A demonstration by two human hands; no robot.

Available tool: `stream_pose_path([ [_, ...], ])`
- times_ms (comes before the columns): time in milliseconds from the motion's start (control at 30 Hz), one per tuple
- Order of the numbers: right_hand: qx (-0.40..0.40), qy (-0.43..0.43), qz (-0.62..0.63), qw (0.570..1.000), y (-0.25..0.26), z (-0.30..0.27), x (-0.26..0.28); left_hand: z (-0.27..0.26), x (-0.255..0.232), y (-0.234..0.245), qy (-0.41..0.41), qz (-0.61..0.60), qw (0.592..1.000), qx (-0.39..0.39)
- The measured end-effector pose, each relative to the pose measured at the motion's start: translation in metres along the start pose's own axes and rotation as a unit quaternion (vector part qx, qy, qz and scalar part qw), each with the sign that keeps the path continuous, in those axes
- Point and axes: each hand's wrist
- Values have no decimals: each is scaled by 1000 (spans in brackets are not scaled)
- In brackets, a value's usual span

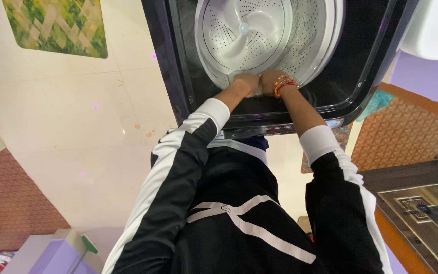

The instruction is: The person wipes the lid and top edges of a washing machine with a cloth, then reaches inside to wipe the agitator and interior drum.

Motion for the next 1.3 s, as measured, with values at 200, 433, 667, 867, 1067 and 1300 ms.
stream_pose_path([
  [200, -6, 14, 181, 983, -5, 61, 47, -4, 50, 22, 63, 97, 993, 26],
  [433, -319, -5, 462, 828, -3, 159, 141, -60, 103, 134, 71, 443, 879, -160],
  [667, -168, 119, 241, 948, -45, 141, 91, -85, 83, 69, 87, 230, 964, -102],
  [867, 30, 52, 118, 991, -19, 93, 60, -76, 46, 39, 81, 123, 989, -5],
  [1067, 15, 29, 106, 994, 3, 76, 68, -75, 56, 45, 53, 103, 993, 15],
  [1300, -14, -7, 141, 990, -19, 83, 65, -72, 49, 32, 41, 127, 991, 32],
])
Point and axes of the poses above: each hand's wrist, its own z-axis towards the middle knuckle, its own y-axis out of the back of the hand, x = y × z, and after that the axes turned 4 degrees about -x, right-handed
